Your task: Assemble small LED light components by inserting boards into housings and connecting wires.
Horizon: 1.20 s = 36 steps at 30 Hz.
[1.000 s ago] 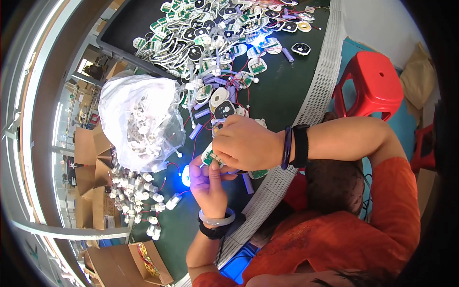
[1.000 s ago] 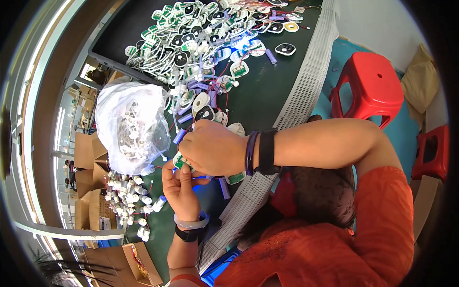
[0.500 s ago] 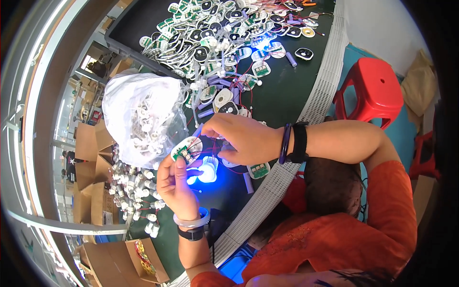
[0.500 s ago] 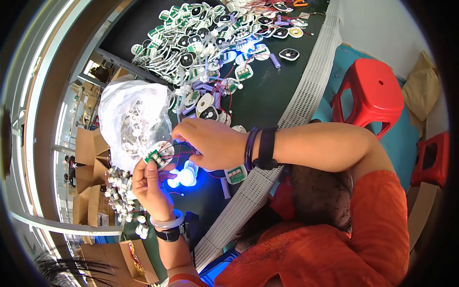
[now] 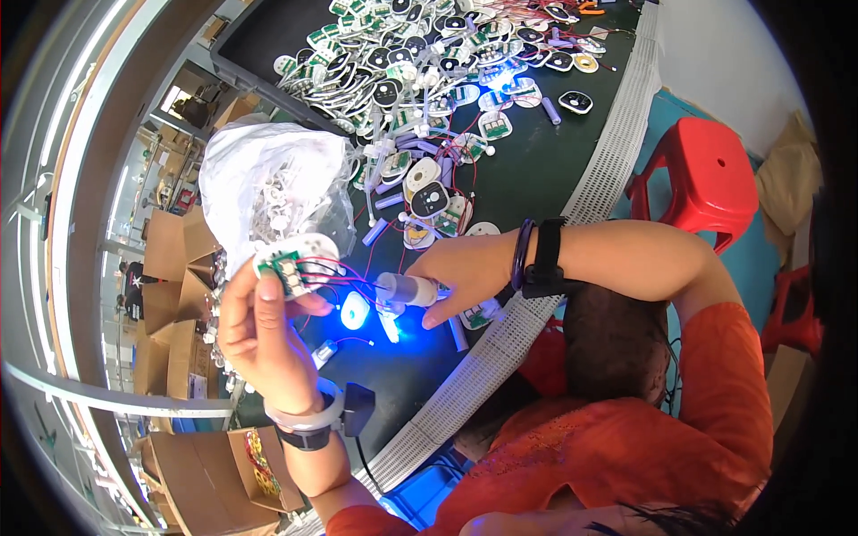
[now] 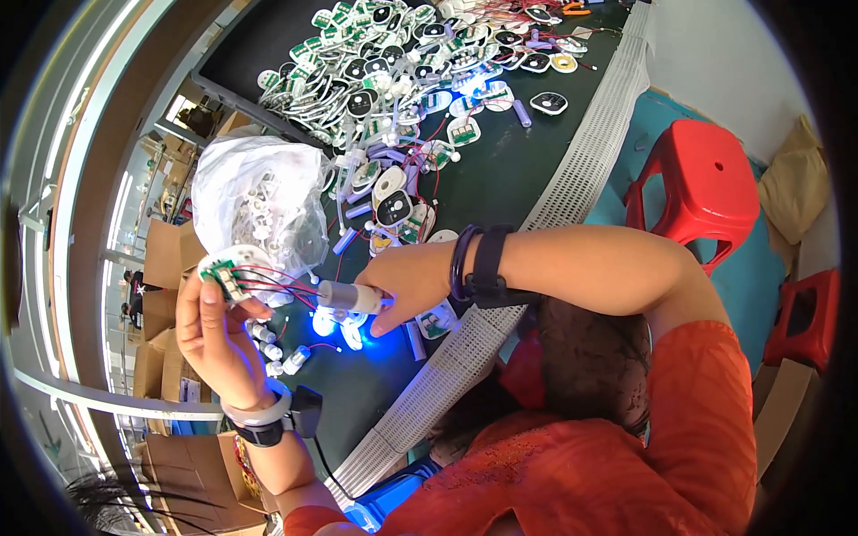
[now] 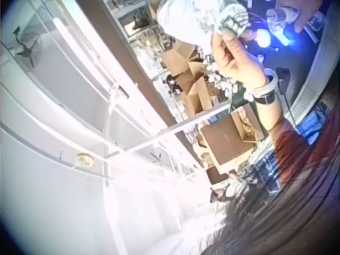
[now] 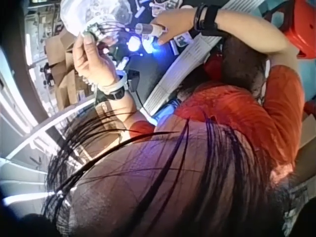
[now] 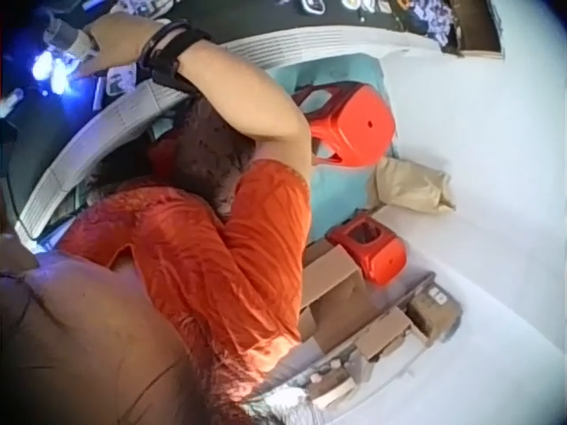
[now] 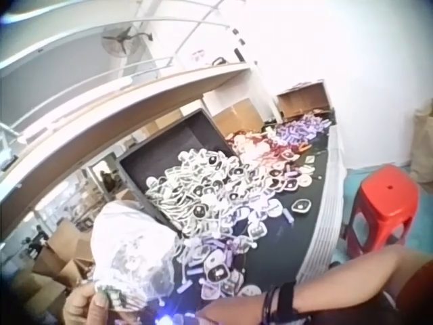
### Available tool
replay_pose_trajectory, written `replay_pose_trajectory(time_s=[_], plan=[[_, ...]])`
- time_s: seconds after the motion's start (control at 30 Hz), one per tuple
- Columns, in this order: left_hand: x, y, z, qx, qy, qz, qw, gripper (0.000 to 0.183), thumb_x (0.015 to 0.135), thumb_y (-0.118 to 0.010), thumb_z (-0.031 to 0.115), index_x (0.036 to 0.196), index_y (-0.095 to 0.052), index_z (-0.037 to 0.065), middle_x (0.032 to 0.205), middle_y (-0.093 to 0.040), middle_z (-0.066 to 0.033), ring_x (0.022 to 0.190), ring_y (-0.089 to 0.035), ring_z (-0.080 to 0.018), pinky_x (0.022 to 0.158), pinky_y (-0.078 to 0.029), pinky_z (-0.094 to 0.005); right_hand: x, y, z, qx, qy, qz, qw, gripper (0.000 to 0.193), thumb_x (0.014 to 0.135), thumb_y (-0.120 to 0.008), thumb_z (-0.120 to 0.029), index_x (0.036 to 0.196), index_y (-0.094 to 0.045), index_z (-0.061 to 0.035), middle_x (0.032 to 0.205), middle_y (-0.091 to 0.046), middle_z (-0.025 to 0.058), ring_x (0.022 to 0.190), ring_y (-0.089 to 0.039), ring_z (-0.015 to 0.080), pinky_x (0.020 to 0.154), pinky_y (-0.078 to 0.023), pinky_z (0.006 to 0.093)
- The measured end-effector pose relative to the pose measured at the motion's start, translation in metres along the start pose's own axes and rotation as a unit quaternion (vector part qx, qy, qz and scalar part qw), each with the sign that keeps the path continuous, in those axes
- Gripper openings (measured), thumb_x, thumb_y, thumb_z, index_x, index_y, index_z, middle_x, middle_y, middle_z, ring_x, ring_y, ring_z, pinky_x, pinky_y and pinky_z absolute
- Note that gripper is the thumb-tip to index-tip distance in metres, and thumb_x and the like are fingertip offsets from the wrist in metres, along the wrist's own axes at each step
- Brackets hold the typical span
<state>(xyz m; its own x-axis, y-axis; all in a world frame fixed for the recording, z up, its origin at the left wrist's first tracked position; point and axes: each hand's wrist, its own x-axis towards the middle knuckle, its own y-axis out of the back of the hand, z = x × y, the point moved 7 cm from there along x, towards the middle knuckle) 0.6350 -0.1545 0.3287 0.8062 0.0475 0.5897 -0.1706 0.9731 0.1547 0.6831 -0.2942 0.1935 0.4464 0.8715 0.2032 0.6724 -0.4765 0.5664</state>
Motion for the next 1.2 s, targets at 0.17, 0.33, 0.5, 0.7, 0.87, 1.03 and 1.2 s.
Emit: replay_pose_trajectory(time_s=[0.17,0.33,0.5,0.7,0.87,1.03,1.2], plan=[[0.02,0.012,0.015,0.031,0.01,0.032,0.999,0.024,0.094,-0.057,0.017,0.108,-0.061,-0.002,0.08,-0.066,-0.0087,0.056,-0.06,-0.0119,0.047,-0.049,-0.0233,-0.006,0.006,0.0,-0.005,-0.016,0.049,0.999,0.036,0.078,-0.07,-0.031,0.096,-0.061,-0.0012,0.079,-0.066,0.0116,0.074,-0.064,0.0253,0.067,-0.048,0.0362],[0.035,0.019,0.026,0.081,0.027,0.052,0.995,0.021,0.09,-0.064,0.016,0.103,-0.065,0.0,0.074,-0.065,-0.0038,0.054,-0.057,-0.0076,0.049,-0.045,-0.0201,-0.009,0.011,-0.01,0.001,0.078,0.128,0.989,0.02,0.082,-0.068,-0.022,0.089,-0.061,-0.005,0.076,-0.062,0.0089,0.073,-0.06,0.0259,0.067,-0.046,0.0385],[0.041,0.023,0.032,0.082,0.019,0.022,0.996,0.019,0.088,-0.066,0.015,0.101,-0.066,0.001,0.069,-0.063,-0.001,0.051,-0.055,-0.0061,0.048,-0.042,-0.0182,-0.013,0.01,-0.011,-0.112,0.068,0.14,0.981,0.017,0.079,-0.069,-0.022,0.087,-0.062,-0.0076,0.088,-0.062,0.0084,0.086,-0.058,0.0257,0.075,-0.044,0.041],[0.04,0.019,0.059,0.095,-0.027,0.005,0.995,0.023,0.09,-0.063,0.017,0.106,-0.064,0.0,0.075,-0.066,-0.0048,0.053,-0.056,-0.0088,0.048,-0.045,-0.0199,-0.016,0.009,-0.01,-0.148,0.103,0.112,0.977,0.036,0.073,-0.073,-0.028,0.1,-0.061,-0.0079,0.095,-0.063,0.0112,0.093,-0.061,0.0302,0.078,-0.046,0.0427],[0.035,0.022,0.072,0.111,-0.045,0.035,0.992,0.023,0.091,-0.062,0.017,0.106,-0.063,0.001,0.075,-0.065,-0.0059,0.053,-0.057,-0.0097,0.044,-0.045,-0.0212,-0.01,0.012,0.006,-0.144,0.058,0.131,0.979,0.049,0.072,-0.075,-0.016,0.115,-0.054,-0.0059,0.097,-0.061,0.0097,0.082,-0.062,0.0291,0.072,-0.05,0.0391],[0.033,0.024,0.083,0.123,-0.046,0.011,0.991,0.023,0.091,-0.062,0.018,0.108,-0.063,0.003,0.074,-0.065,-0.0054,0.056,-0.058,-0.0098,0.038,-0.043,-0.0208,-0.014,0.029,0.008,-0.173,0.101,0.237,0.951,0.023,0.075,-0.072,-0.012,0.095,-0.061,-0.0053,0.094,-0.059,0.0107,0.08,-0.059,0.0319,0.07,-0.049,0.0401],[0.028,0.033,0.085,0.119,-0.04,0.035,0.991,0.023,0.091,-0.061,0.018,0.109,-0.063,0.003,0.075,-0.065,-0.0051,0.057,-0.058,-0.0096,0.04,-0.044,-0.0208,-0.023,0.045,-0.009,-0.26,0.028,0.297,0.918,0.025,0.081,-0.068,-0.026,0.097,-0.061,-0.0075,0.095,-0.057,0.0092,0.091,-0.056,0.0303,0.076,-0.046,0.0415]])
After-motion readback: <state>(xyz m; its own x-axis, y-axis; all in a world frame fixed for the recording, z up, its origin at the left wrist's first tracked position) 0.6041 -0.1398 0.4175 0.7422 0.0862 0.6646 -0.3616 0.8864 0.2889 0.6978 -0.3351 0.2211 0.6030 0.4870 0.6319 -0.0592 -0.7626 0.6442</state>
